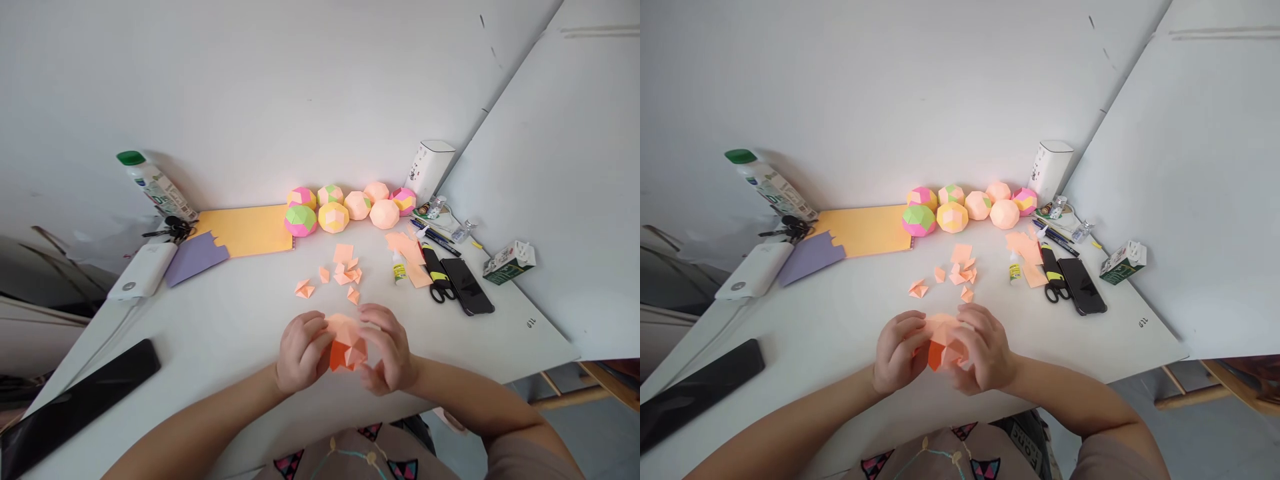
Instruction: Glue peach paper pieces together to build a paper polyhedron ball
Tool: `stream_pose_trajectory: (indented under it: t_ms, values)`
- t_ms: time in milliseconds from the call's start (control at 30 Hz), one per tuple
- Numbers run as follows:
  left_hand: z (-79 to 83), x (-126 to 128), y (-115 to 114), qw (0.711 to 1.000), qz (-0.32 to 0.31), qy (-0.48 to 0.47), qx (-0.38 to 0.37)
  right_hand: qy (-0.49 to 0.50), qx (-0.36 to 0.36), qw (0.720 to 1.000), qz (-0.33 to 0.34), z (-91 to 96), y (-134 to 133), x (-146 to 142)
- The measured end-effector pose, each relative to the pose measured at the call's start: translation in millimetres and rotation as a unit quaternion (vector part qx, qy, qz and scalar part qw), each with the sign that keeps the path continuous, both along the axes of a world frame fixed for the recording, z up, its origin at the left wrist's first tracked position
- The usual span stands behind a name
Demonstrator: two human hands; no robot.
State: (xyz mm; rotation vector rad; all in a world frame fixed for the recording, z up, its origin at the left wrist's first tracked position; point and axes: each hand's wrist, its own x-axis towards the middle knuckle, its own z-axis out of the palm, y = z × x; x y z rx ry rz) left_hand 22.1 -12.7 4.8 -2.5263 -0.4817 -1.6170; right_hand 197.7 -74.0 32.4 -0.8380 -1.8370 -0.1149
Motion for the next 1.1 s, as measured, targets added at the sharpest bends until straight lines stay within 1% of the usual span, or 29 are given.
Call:
stream_pose_trajectory:
  t_ms: [33,67,100,133,167,200,233,267,300,333,367,400,433,467,500,533,633,700,733,800,933,1033,1100]
  values:
    - [-0.2,-0.6,1.1,0.999,-0.023,-0.023,-0.012,0.034,-0.033,0.999,0.011,-0.1,1.1,3.3]
    - [-0.4,-1.2,2.0,0.998,-0.043,-0.043,-0.023,0.070,-0.085,0.994,0.025,-0.8,2.5,6.6]
    - [-0.5,-1.6,2.8,0.996,-0.059,-0.059,-0.034,0.107,-0.157,0.981,0.044,-2.3,4.4,9.6]
    - [-0.5,-1.9,3.4,0.994,-0.069,-0.071,-0.043,0.144,-0.244,0.956,0.071,-4.3,6.4,12.0]
    - [-0.3,-2.1,4.1,0.993,-0.073,-0.080,-0.052,0.183,-0.341,0.916,0.105,-6.5,8.5,13.5]
    - [0.0,-2.1,4.9,0.992,-0.073,-0.085,-0.061,0.224,-0.435,0.860,0.145,-8.7,10.5,14.0]
    - [0.2,-2.1,5.8,0.991,-0.072,-0.086,-0.068,0.264,-0.517,0.791,0.191,-10.5,12.3,13.4]
    - [0.2,-2.0,6.8,0.991,-0.072,-0.087,-0.074,0.298,-0.585,0.715,0.241,-11.7,13.7,12.0]
    - [-0.1,-1.8,8.0,0.990,-0.072,-0.086,-0.079,0.321,-0.633,0.641,0.291,-12.1,14.9,9.9]
    - [-0.7,-1.6,9.3,0.990,-0.072,-0.084,-0.083,0.336,-0.664,0.578,0.336,-11.9,15.8,7.6]
    - [-1.7,-1.3,10.6,0.991,-0.071,-0.080,-0.085,0.345,-0.679,0.531,0.371,-11.3,16.6,5.5]
    - [-3.0,-1.0,11.8,0.991,-0.070,-0.076,-0.085,0.351,-0.685,0.503,0.394,-10.6,17.4,3.9]
    - [-4.4,-0.6,13.0,0.991,-0.067,-0.071,-0.086,0.359,-0.682,0.493,0.403,-10.2,18.2,3.1]
    - [-5.8,-0.2,14.1,0.992,-0.063,-0.066,-0.086,0.370,-0.674,0.499,0.399,-10.4,19.3,3.3]
    - [-7.2,0.3,15.1,0.993,-0.058,-0.061,-0.087,0.382,-0.663,0.515,0.386,-11.3,20.5,4.4]
    - [-8.3,0.8,15.9,0.993,-0.051,-0.055,-0.088,0.392,-0.653,0.536,0.365,-12.9,21.8,6.2]
    - [-10.6,1.8,18.4,0.995,-0.031,-0.040,-0.090,0.404,-0.634,0.605,0.262,-20.3,24.9,12.7]
    - [-11.8,1.8,20.3,0.995,-0.025,-0.033,-0.092,0.394,-0.631,0.636,0.204,-24.3,25.7,15.0]
    - [-12.4,1.5,21.5,0.995,-0.026,-0.032,-0.095,0.386,-0.632,0.644,0.191,-25.5,25.6,15.2]
    - [-13.9,0.4,23.9,0.993,-0.031,-0.033,-0.106,0.373,-0.633,0.650,0.193,-26.5,24.9,14.5]
    - [-15.5,-2.0,27.2,0.985,-0.053,-0.048,-0.157,0.361,-0.641,0.646,0.202,-27.2,23.7,13.3]
    - [-15.5,-2.6,28.6,0.968,-0.074,-0.061,-0.232,0.363,-0.645,0.637,0.215,-30.6,24.6,14.0]
    - [-17.5,-2.2,30.4,0.947,-0.088,-0.063,-0.302,0.366,-0.644,0.627,0.242,-33.8,26.4,14.9]
